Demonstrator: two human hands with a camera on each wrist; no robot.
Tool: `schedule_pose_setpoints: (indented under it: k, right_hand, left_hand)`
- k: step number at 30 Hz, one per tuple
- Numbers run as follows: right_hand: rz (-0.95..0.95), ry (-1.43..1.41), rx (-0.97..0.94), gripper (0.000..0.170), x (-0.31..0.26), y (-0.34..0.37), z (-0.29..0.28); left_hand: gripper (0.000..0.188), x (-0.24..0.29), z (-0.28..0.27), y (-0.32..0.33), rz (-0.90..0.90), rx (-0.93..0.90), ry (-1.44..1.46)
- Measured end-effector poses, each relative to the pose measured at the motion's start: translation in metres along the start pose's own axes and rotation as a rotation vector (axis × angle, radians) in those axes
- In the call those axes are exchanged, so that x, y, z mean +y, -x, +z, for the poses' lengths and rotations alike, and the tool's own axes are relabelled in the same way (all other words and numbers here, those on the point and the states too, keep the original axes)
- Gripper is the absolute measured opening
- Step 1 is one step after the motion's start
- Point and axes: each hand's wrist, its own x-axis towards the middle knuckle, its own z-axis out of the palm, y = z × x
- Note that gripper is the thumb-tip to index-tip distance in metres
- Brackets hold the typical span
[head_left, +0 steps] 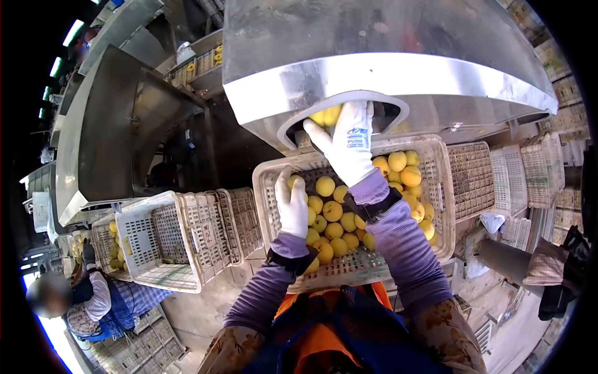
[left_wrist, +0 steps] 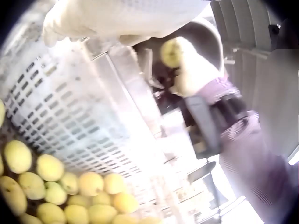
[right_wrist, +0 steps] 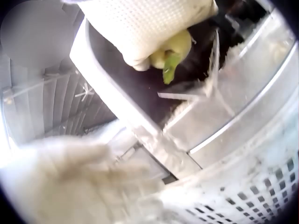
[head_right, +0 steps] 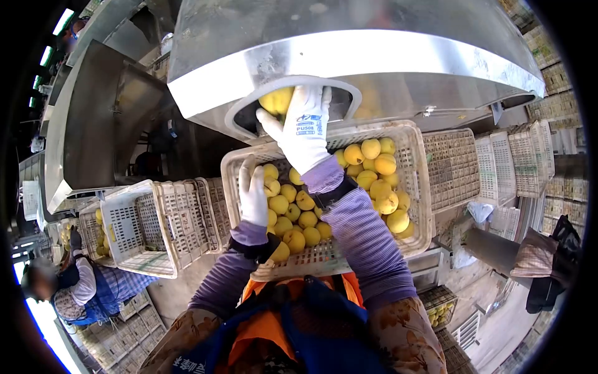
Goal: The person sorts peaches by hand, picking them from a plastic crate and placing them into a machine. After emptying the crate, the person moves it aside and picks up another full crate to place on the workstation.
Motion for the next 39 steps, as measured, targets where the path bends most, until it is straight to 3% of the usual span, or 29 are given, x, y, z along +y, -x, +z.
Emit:
schedule_pose_setpoints:
  k: [2, 3, 4, 5, 6, 8, 9, 10, 12, 14, 17, 20, 22, 25, 26, 27, 28, 30, 32, 35, 39]
  right_hand:
    - [0.000, -0.110, 0.123, 0.071, -0.003, 0.020, -0.030]
    - [-0.015, -0.139, 0.171, 0.057, 0.001, 0.039, -0.040]
    - [0.143, -0.240, 0.084, 0.037, 0.013, 0.074, -0.036]
    - [0.340, -0.373, -0.024, 0.023, 0.029, 0.108, -0.024]
    - [0.432, -0.291, -0.126, 0.015, 0.037, 0.125, -0.020]
    - [0.524, -0.015, -0.330, 0.032, 0.081, 0.166, 0.016]
    - [0.534, 0.118, -0.383, 0.037, 0.097, 0.174, 0.032]
    - [0.541, 0.250, -0.442, 0.042, 0.110, 0.181, 0.046]
    - [0.371, 0.232, -0.494, 0.057, 0.131, 0.185, 0.078]
    - [0.274, 0.468, -0.655, 0.064, 0.145, 0.195, 0.103]
    - [0.524, 0.365, -0.583, 0.068, 0.153, 0.206, 0.131]
    - [0.642, 0.416, -0.555, 0.069, 0.157, 0.209, 0.153]
    - [0.614, 0.328, -0.520, 0.066, 0.153, 0.206, 0.142]
    - [0.743, -0.033, -0.339, 0.059, 0.133, 0.192, 0.102]
    - [0.815, -0.244, -0.371, 0.061, 0.113, 0.174, 0.066]
    - [0.909, -0.571, -0.373, 0.064, 0.104, 0.175, 0.046]
    - [0.978, -0.903, -0.362, 0.067, 0.097, 0.172, 0.028]
    - [1.046, -1.181, -0.301, 0.073, 0.052, 0.151, -0.019]
    - [0.942, -1.120, -0.408, 0.082, 0.018, 0.129, -0.065]
    - [0.331, -0.439, -0.252, 0.094, -0.005, 0.133, -0.082]
    - [0.199, -0.393, -0.012, 0.080, -0.046, 0.105, -0.112]
  left_hand:
    - [0.056, -0.069, 0.000, -0.018, 0.141, 0.134, -0.456]
    - [0.058, -0.071, 0.004, -0.020, 0.077, 0.052, -0.810]
    - [0.060, -0.069, 0.008, -0.027, 0.018, -0.034, -1.159]
    - [0.074, -0.067, 0.015, -0.036, -0.090, -0.163, -1.365]
    - [0.076, -0.076, 0.019, -0.042, -0.153, -0.178, -1.439]
    - [0.080, -0.107, 0.026, -0.060, -0.266, -0.212, -1.591]
    - [0.087, -0.130, 0.019, -0.075, -0.492, -0.304, -1.419]
    - [0.089, -0.160, 0.011, -0.084, -0.616, -0.340, -1.428]
    - [0.091, -0.152, 0.013, -0.080, -0.591, -0.179, -1.387]
    - [0.092, -0.154, 0.012, -0.085, -0.633, -0.155, -1.321]
    - [0.090, -0.167, 0.008, -0.106, -0.663, -0.149, -1.267]
    - [0.083, -0.177, 0.008, -0.117, -0.692, -0.195, -1.310]
    - [0.083, -0.181, 0.005, -0.117, -0.684, -0.183, -1.303]
    - [0.084, -0.161, -0.005, -0.098, -0.436, -0.146, -1.033]
    - [0.079, -0.146, -0.003, -0.090, -0.446, -0.162, -0.849]
    - [0.070, -0.160, -0.009, -0.080, -0.370, -0.210, -0.462]
    - [0.054, -0.101, 0.003, -0.055, -0.478, -0.315, -0.009]
    - [0.053, -0.042, 0.008, -0.013, -0.509, -0.428, 0.389]
    - [0.053, -0.002, 0.001, 0.013, -0.618, -0.429, 0.564]
    - [0.054, 0.047, 0.001, 0.033, -0.472, -0.429, 0.572]
    - [0.059, 0.097, 0.002, 0.048, -0.227, -0.436, 0.576]
